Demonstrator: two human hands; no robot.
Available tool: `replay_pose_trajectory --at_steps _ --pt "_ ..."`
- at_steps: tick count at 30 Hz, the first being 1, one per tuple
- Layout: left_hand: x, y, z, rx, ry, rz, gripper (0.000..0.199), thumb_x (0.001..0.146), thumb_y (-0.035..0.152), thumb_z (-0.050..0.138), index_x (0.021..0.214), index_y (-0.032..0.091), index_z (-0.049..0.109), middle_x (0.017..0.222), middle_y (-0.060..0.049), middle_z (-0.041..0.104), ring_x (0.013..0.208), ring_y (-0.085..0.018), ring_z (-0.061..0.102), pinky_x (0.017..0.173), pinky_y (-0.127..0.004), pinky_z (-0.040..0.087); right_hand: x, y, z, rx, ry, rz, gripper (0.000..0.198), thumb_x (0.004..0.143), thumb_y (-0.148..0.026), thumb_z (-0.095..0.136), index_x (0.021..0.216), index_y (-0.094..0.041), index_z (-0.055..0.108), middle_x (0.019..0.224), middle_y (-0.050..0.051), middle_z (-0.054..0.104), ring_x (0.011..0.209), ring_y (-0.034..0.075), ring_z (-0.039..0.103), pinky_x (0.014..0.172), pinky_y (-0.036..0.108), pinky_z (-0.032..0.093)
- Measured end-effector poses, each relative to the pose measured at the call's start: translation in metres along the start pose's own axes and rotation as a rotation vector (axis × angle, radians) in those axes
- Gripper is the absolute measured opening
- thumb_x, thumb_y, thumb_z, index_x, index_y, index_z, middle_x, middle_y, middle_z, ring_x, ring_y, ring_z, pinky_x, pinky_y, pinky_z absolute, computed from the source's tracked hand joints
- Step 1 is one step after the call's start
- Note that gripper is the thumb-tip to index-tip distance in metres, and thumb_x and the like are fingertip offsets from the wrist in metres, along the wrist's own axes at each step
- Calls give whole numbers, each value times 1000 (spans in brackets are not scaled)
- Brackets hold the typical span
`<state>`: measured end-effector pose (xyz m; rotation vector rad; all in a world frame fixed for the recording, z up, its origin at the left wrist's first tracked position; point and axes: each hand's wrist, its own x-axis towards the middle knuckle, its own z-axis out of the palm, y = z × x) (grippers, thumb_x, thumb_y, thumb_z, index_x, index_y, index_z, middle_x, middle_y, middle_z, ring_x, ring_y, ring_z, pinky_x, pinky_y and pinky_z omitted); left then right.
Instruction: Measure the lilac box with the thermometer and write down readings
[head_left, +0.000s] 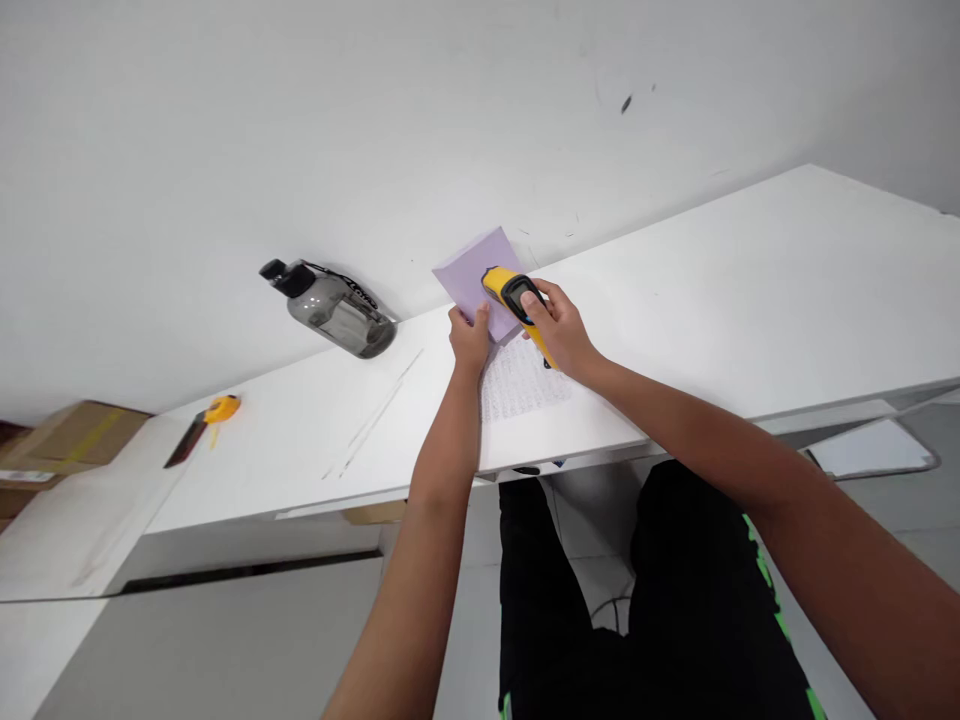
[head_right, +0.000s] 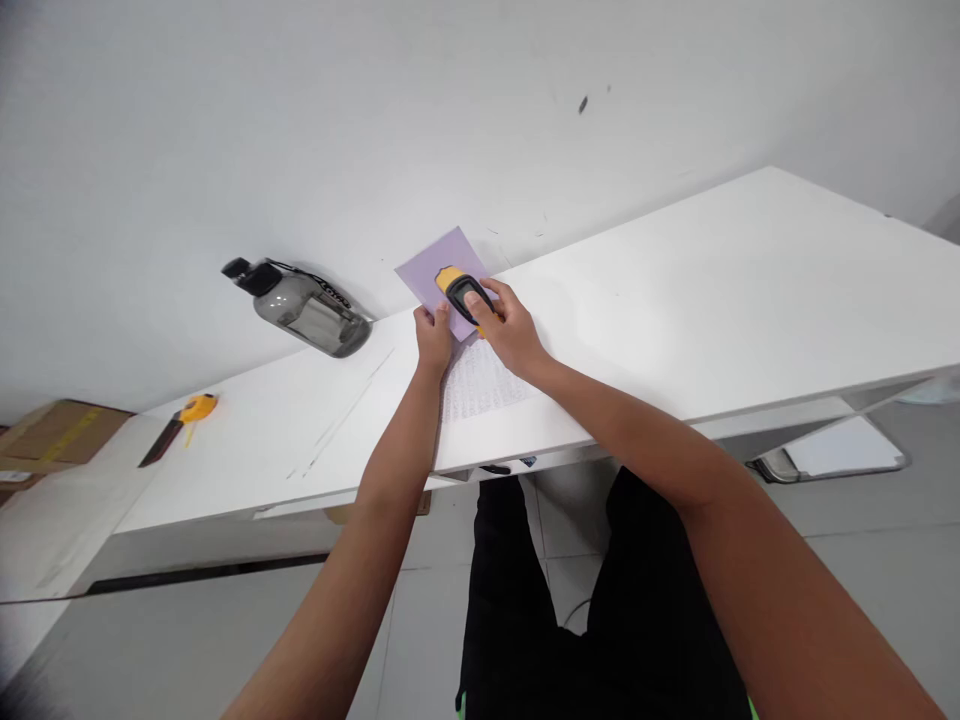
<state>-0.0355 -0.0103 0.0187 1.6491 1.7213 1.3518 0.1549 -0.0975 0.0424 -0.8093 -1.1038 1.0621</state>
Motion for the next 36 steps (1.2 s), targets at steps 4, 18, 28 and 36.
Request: replay_pose_trajectory --at_steps 4,18,28,36 --pt "-5 9 1 87 9 -30 48 97 62 77 125 28 58 130 -12 82 132 -34 78 120 -50 56 2 -2 -7 27 28 45 84 90 -97 70 139 -29 68 94 2 74 80 19 72 71 33 66" --pt "-18 17 -9 194 -46 77 64 83 62 87 126 24 59 127 -18 82 124 -42 78 110 -56 58 15 21 -22 -22 50 -9 74 92 -98 64 120 -29 72 112 4 79 85 18 74 64 29 61" --pt "-14 11 -4 47 -64 42 66 81 68 86 124 25 59 125 -17 82 118 -39 78 102 -53 61 14 19 -19 -53 70 4 80 90 -103 61 125 -30 67 111 6 79 86 19 75 65 31 63" --pt "-11 4 1 24 -39 53 70 79 70 89 124 27 58 122 -15 80 114 -38 77 101 -54 60 16 21 -24 -93 58 -5 81 96 -101 54 137 -33 64 116 8 77 93 20 77 65 31 64"
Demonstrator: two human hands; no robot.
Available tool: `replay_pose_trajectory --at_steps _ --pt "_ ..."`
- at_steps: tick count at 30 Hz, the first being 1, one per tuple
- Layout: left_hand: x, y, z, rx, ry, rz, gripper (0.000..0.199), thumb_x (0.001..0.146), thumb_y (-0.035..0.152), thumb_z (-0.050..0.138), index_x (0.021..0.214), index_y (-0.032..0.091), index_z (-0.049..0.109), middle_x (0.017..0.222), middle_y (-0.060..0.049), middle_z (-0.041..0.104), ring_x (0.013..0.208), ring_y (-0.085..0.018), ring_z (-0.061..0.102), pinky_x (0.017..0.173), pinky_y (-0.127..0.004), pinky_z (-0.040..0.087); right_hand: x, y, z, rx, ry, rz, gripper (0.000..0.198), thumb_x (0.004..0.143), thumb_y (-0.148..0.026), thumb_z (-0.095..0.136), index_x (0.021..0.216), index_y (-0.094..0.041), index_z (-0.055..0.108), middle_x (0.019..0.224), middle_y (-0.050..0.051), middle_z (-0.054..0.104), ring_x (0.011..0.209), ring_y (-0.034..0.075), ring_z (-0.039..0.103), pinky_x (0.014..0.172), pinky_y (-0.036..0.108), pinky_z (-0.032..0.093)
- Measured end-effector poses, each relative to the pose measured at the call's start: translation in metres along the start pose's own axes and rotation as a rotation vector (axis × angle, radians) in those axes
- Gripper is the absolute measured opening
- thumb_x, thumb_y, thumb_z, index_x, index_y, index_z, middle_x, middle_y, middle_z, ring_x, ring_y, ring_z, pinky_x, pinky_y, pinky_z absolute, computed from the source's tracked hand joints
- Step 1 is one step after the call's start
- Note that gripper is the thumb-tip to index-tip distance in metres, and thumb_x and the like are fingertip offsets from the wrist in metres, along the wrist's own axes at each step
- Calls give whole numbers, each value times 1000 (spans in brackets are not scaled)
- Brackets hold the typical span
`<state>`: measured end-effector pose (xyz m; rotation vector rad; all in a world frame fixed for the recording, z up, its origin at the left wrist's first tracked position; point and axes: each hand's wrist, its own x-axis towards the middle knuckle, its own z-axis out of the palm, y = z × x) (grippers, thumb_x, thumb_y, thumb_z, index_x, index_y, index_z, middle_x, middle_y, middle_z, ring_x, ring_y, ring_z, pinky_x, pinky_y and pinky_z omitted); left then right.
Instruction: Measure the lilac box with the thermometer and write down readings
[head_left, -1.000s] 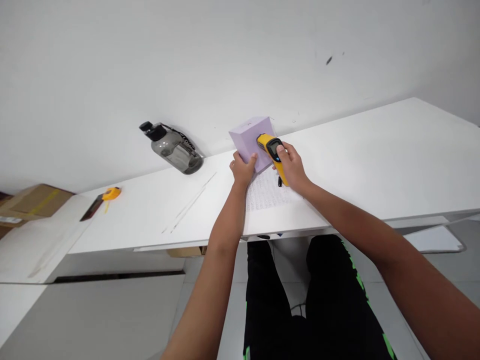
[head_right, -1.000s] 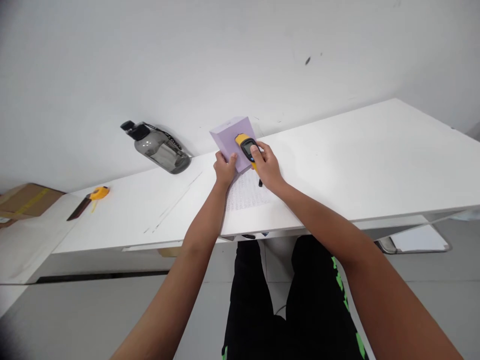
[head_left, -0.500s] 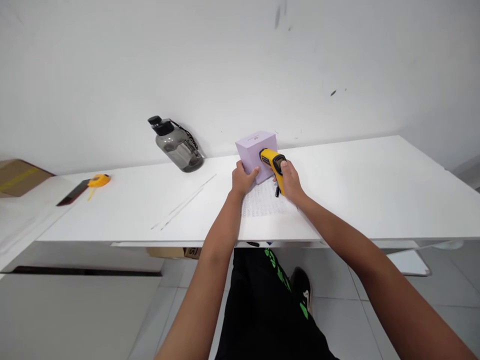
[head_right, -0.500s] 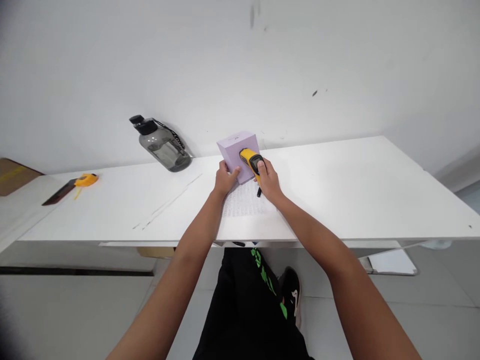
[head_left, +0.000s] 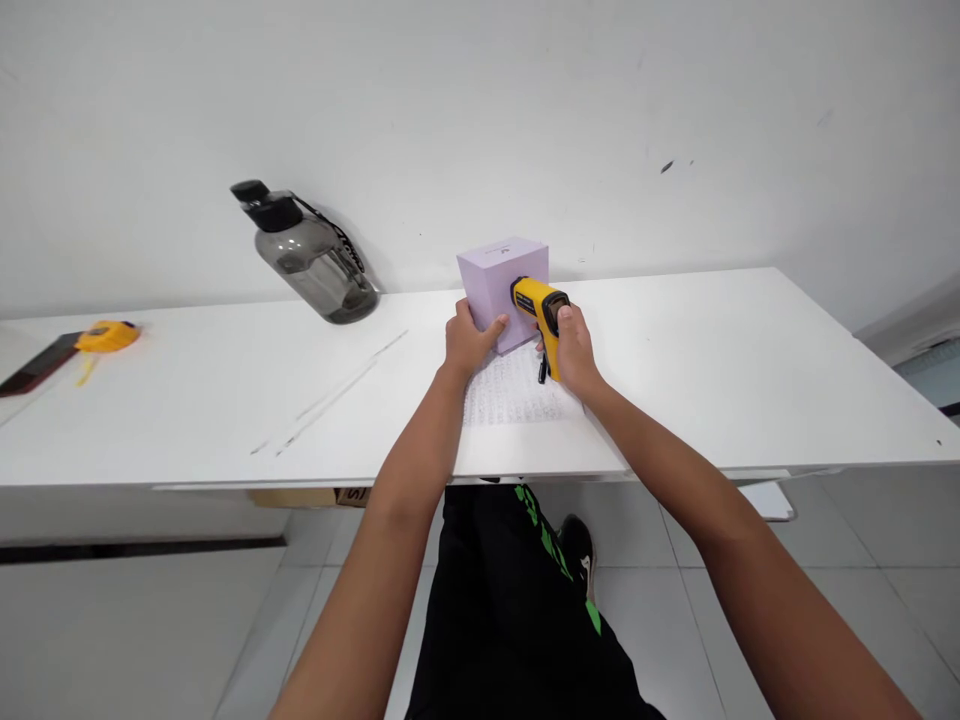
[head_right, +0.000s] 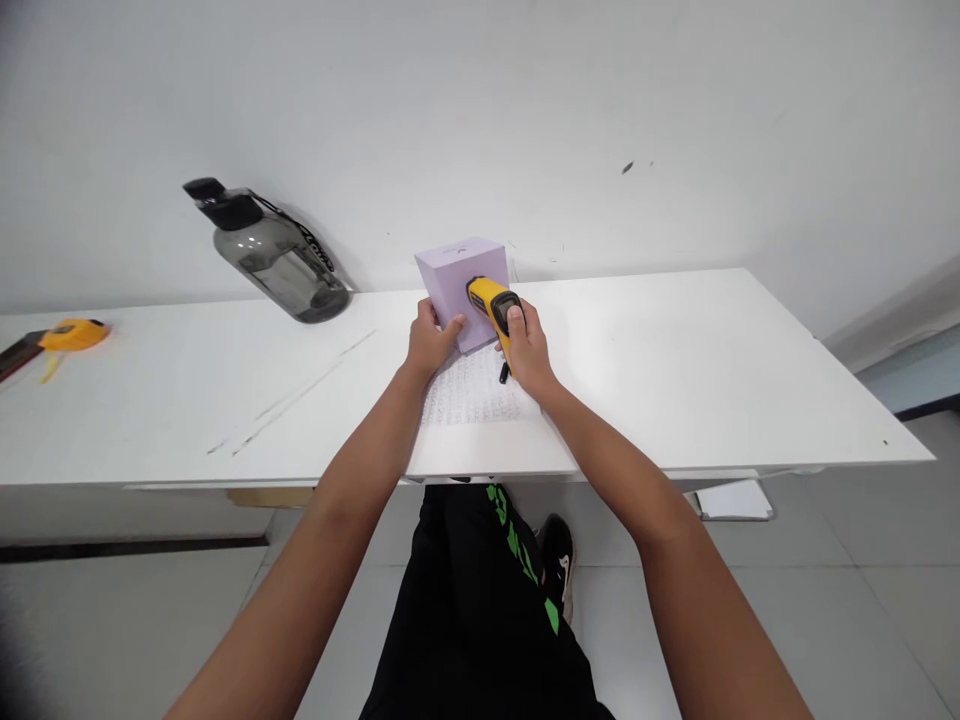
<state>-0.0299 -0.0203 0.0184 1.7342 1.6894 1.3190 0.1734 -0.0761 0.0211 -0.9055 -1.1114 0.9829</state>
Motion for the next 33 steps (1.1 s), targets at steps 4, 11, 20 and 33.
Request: replay_pose_trajectory --at_steps 4,11,20,33 --pt "3 -8 5 -42 8 24 73 80 73 89 128 27 58 122 -14 80 115 -38 78 102 -54 60 3 6 -4 -46 -33 -32 80 100 -100 50 149 -37 60 125 8 76 100 23 77 69 33 67" --pt "8 -12 7 -101 -11 63 79 81 82 87 131 28 58 128 -12 80 122 -36 77 110 -51 60 8 5 -6 -68 -91 -84 93 97 -105 44 164 -41 48 134 9 65 117 27 76 76 37 70" --pt "7 -2 3 -26 -31 59 79 81 81 88 130 26 59 123 -14 80 124 -40 78 111 -55 62 5 -2 1 7 -5 -27 92 91 -107 52 154 -40 53 124 8 69 108 26 77 68 34 67" --pt "9 7 13 -140 -52 -8 76 79 71 95 127 27 57 125 -15 79 122 -42 77 110 -56 61 7 -13 -8 -105 -49 -21 93 94 -108 42 151 -35 55 117 9 74 95 23 77 68 34 65"
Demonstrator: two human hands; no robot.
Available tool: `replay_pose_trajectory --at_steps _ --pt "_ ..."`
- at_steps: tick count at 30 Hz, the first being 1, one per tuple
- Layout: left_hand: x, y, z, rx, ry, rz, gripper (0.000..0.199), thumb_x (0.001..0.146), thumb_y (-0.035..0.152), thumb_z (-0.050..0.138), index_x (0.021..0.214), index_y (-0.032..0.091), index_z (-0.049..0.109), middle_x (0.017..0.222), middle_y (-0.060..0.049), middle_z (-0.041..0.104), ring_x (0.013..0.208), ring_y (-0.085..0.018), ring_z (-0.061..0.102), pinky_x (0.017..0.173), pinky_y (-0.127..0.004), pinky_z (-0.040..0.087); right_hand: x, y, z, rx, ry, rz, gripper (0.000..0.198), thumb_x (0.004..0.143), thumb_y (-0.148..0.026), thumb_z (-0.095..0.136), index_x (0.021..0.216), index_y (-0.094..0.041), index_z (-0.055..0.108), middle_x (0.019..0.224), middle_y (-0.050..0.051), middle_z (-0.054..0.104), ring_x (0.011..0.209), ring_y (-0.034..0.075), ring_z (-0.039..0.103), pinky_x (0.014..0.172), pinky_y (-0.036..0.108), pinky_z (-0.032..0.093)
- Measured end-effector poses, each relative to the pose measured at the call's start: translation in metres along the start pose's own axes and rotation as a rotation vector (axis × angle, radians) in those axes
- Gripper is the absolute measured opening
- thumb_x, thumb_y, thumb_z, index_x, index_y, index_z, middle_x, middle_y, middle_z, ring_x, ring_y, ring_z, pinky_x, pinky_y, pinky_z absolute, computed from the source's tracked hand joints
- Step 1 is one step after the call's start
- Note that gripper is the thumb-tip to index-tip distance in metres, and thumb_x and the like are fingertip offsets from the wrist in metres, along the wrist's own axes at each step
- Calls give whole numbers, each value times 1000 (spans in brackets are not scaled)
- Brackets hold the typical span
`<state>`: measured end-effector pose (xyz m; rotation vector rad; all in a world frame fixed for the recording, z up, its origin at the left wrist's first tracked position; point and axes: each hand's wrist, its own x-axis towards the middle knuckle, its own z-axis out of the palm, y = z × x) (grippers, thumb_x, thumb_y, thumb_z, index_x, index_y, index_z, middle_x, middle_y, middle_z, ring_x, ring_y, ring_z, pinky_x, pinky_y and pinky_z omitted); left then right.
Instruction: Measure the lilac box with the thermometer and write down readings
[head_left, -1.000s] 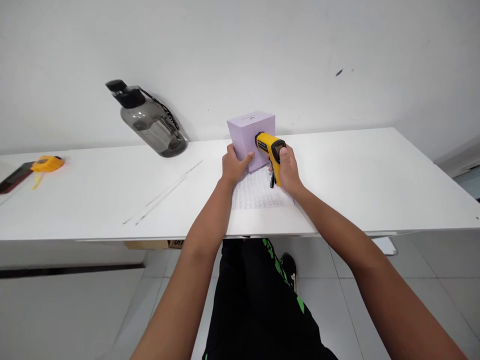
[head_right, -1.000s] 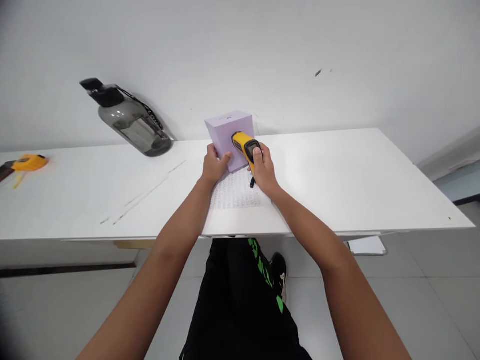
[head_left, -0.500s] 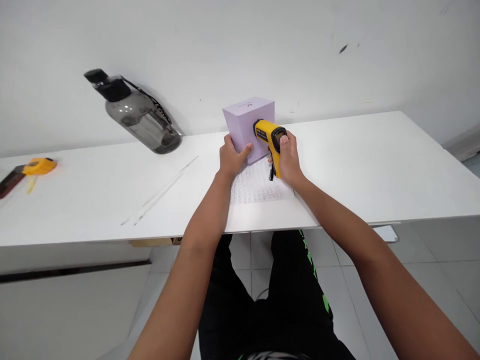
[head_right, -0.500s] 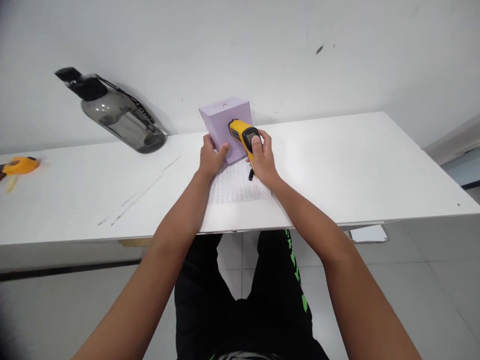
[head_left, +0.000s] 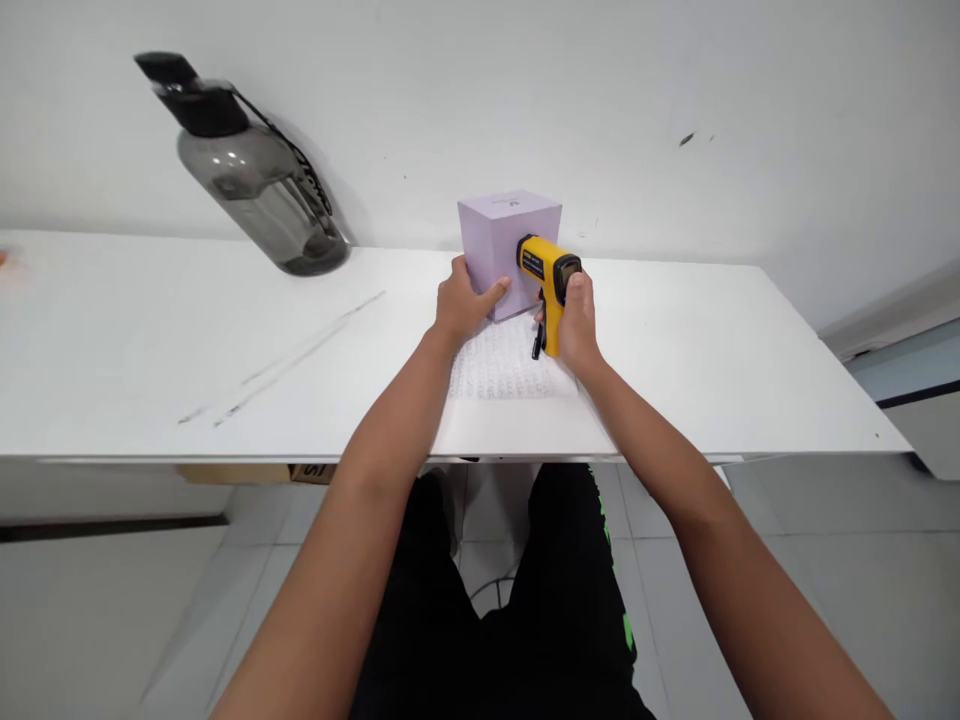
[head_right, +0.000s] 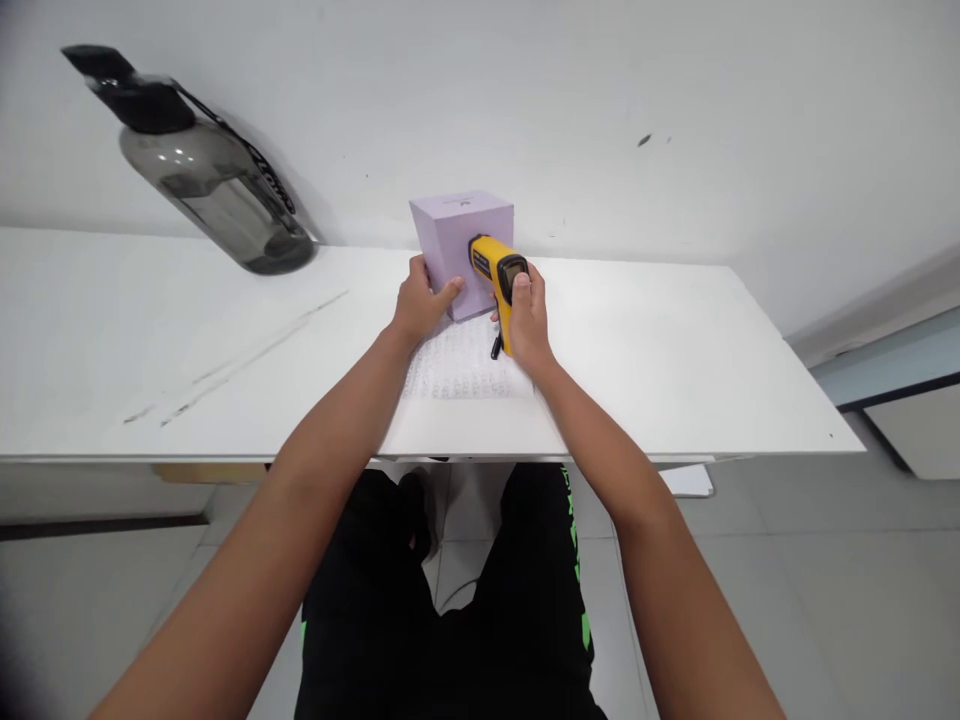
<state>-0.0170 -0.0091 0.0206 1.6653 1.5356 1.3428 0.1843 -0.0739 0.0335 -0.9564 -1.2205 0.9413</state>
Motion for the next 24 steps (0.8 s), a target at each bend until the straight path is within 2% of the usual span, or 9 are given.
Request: replay_pose_trajectory --at_steps 4,8,12,18,24 --pt "-1 4 -1 8 -27 -37 75 78 69 94 128 28 56 128 -16 79 119 -42 77 106 -58 62 -1 -1 4 25 61 27 86 94 -106 46 139 -33 57 110 7 74 85 20 74 64 33 63" --pt "-3 6 -4 27 -42 -44 73 81 71 88 130 28 56 132 -18 78 121 -42 76 103 -58 62 -1 0 8 31 54 9 82 94 -105 48 133 -33 56 107 6 74 81 19 73 63 32 62" --pt "-2 4 -4 29 -43 -51 71 80 69 89 128 28 56 129 -16 79 117 -40 77 103 -57 62 -3 -1 9 35 64 6 81 94 -105 48 131 -33 56 107 5 74 83 19 74 65 33 63" --pt "-2 3 -4 32 -45 -57 70 81 67 89 129 28 55 128 -17 79 121 -40 77 105 -56 62 -4 -2 10 106 93 49 80 93 -103 57 131 -32 59 109 5 77 87 19 75 69 33 65" --pt "-2 1 -3 20 -43 -69 70 81 68 90 127 28 56 129 -15 79 120 -39 77 106 -56 62 -6 -3 10 87 89 72 81 92 -103 59 132 -33 61 111 6 77 87 20 75 74 35 67"
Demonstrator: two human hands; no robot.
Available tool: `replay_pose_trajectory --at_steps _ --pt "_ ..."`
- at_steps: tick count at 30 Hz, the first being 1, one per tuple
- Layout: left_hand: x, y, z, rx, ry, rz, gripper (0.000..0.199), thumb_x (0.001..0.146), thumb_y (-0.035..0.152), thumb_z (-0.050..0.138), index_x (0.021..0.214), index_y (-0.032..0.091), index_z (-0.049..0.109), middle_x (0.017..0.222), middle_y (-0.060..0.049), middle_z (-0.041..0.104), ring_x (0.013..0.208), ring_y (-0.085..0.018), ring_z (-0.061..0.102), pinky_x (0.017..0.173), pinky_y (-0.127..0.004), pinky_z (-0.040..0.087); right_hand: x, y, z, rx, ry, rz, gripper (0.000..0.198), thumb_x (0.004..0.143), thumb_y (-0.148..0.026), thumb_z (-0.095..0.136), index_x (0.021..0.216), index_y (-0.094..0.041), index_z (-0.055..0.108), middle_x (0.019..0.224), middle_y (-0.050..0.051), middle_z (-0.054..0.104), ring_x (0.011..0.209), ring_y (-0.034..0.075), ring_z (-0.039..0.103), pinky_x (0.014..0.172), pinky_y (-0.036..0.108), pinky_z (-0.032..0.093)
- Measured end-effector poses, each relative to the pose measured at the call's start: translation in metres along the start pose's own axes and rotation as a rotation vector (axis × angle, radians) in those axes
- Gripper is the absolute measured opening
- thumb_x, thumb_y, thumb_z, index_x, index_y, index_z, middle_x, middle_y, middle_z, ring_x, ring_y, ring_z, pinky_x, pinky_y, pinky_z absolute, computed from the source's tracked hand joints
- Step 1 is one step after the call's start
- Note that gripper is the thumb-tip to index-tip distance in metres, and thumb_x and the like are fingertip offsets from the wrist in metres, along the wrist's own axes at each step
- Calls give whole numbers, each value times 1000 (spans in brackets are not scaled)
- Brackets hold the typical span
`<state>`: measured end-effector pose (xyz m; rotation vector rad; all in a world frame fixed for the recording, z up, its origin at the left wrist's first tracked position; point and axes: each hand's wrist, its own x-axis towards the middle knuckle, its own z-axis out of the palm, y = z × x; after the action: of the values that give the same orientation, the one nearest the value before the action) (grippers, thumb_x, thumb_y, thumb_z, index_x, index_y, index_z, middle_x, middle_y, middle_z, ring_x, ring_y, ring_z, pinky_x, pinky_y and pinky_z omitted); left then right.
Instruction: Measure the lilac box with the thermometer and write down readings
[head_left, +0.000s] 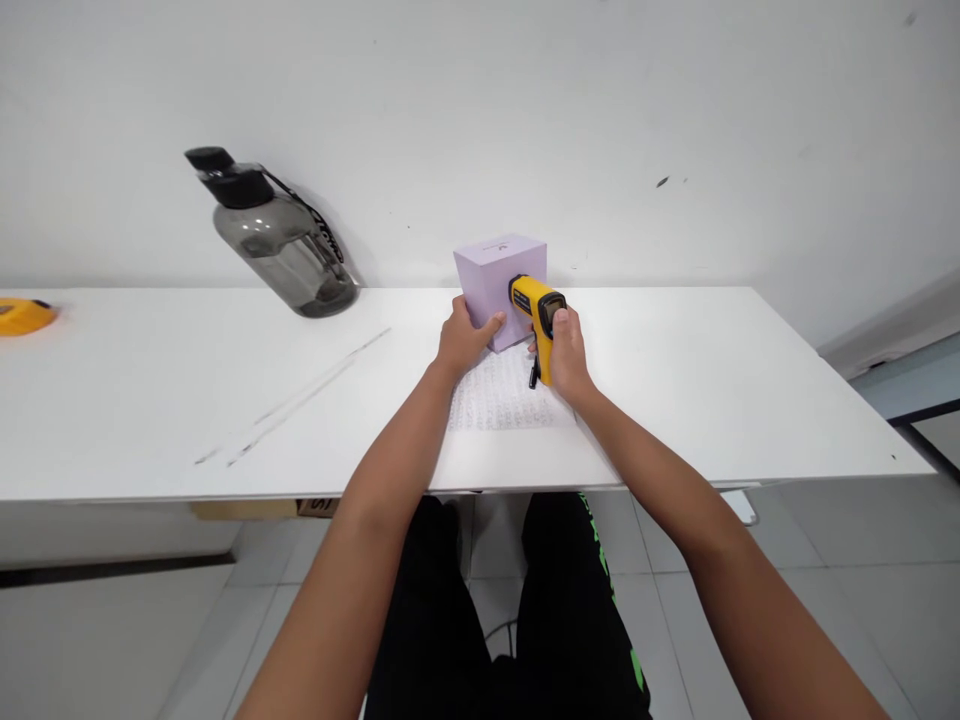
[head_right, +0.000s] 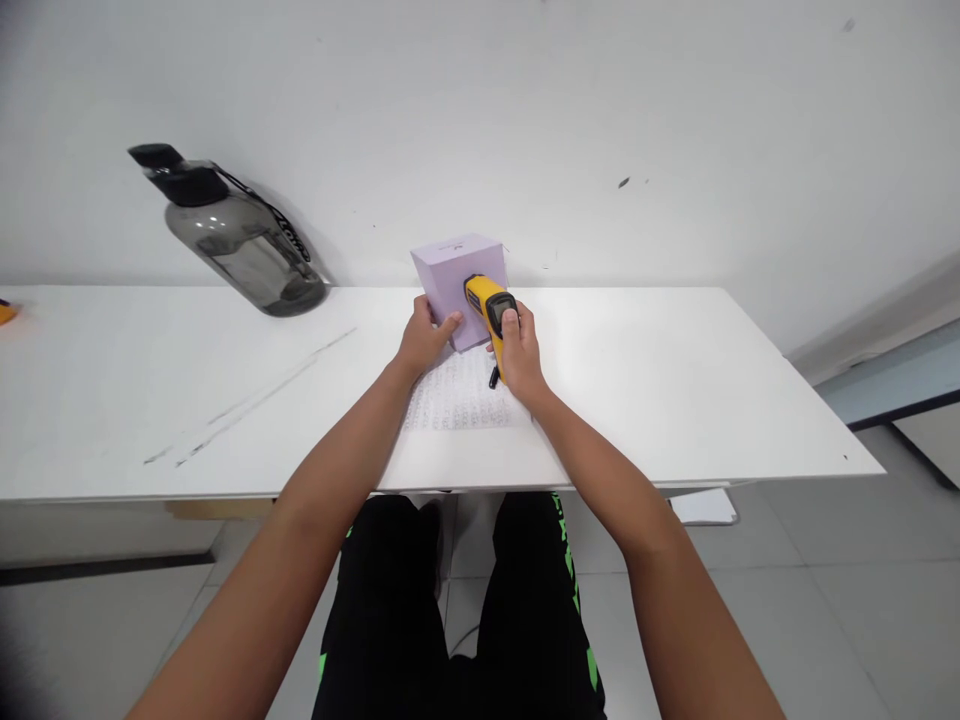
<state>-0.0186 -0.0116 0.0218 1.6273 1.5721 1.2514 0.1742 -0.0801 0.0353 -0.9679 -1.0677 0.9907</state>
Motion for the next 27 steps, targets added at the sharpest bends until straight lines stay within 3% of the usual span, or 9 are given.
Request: replay_pose_trajectory --at_steps 6,18,27 --pt "2 -3 2 -23 5 2 69 81 70 90 125 29 55 125 -14 80 116 -38 77 105 -57 63 1 3 -2 -72 -35 -51 81 94 -105 48 134 -34 58 114 7 74 89 21 73 72 36 66" --pt "0 -2 2 -38 -3 -11 68 84 69 89 129 29 57 128 -15 78 124 -40 76 107 -57 61 1 5 0 -50 -24 -24 87 92 -107 49 136 -33 61 113 7 77 88 21 75 76 37 68" --pt "-6 14 -2 62 -46 -49 66 88 70 83 128 26 53 132 -18 78 123 -41 76 105 -56 60 -2 11 2 -42 -15 -71 100 95 -109 24 139 -30 68 105 8 76 82 22 72 76 40 67"
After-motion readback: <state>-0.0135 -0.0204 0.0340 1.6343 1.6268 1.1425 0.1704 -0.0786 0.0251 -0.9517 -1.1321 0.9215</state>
